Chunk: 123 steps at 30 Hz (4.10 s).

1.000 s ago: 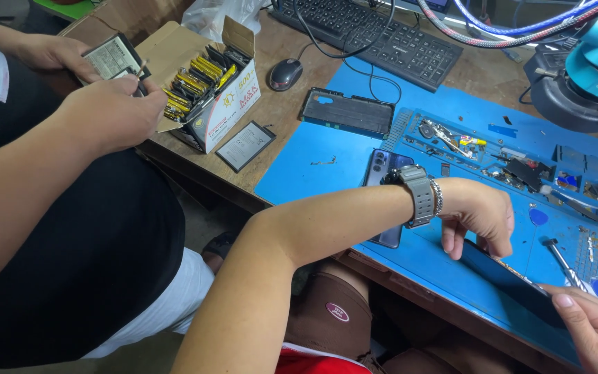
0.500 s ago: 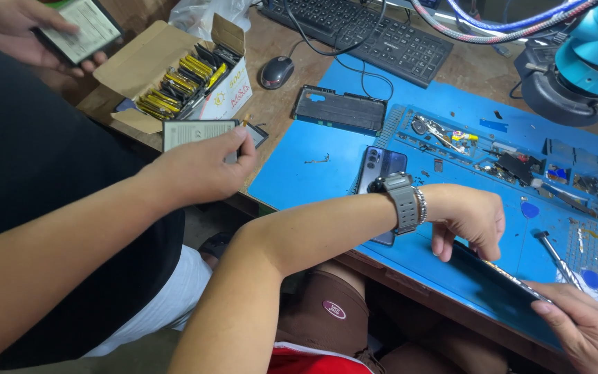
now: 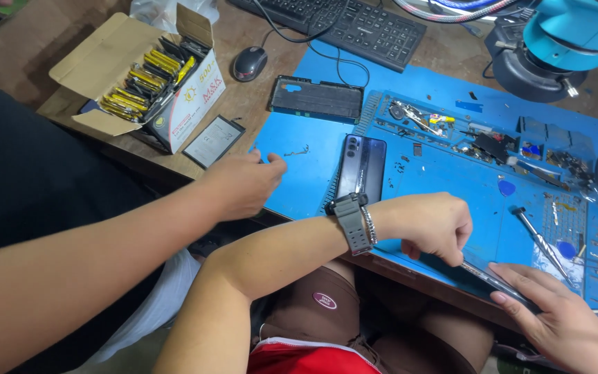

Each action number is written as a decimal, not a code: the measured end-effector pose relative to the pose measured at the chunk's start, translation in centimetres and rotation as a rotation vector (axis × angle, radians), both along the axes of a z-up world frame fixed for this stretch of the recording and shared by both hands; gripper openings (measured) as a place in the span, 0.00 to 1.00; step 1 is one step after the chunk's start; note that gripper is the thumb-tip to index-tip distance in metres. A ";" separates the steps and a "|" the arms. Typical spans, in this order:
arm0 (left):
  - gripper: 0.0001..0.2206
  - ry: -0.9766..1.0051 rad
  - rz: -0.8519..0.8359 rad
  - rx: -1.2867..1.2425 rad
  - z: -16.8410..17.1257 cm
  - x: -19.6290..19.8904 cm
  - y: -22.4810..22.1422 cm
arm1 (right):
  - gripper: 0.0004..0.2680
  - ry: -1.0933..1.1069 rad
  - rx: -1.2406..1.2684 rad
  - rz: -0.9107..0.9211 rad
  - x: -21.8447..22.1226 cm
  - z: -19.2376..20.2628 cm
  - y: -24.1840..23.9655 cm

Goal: Replacing a smartphone battery at a repair station, involving removing the old battery and installing a new one.

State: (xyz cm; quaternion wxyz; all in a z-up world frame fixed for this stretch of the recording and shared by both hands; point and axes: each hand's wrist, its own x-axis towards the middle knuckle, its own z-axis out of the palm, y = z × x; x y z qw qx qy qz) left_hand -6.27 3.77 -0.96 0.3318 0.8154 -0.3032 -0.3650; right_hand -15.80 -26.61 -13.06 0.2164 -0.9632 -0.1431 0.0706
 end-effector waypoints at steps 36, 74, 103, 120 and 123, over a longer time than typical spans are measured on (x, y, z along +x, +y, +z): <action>0.09 -0.364 0.143 -0.432 -6.2 2.5 -0.2 | 0.18 0.407 0.330 -0.377 2.5 7.1 3.5; 0.12 -0.320 1.018 -0.210 -7.8 -4.6 17.0 | 0.13 0.105 0.030 -0.143 1.6 2.6 0.9; 0.15 0.819 0.842 -0.971 -12.1 -9.8 -4.2 | 0.23 -0.503 0.368 -0.235 -5.6 2.7 6.8; 0.07 -1.120 0.380 -0.365 -13.9 -5.8 -0.8 | 0.20 -0.325 0.266 -0.310 -2.1 1.0 4.6; 0.06 -1.126 0.373 -0.340 -14.0 -5.7 -0.9 | 0.21 -0.312 0.253 -0.312 -2.2 1.1 4.5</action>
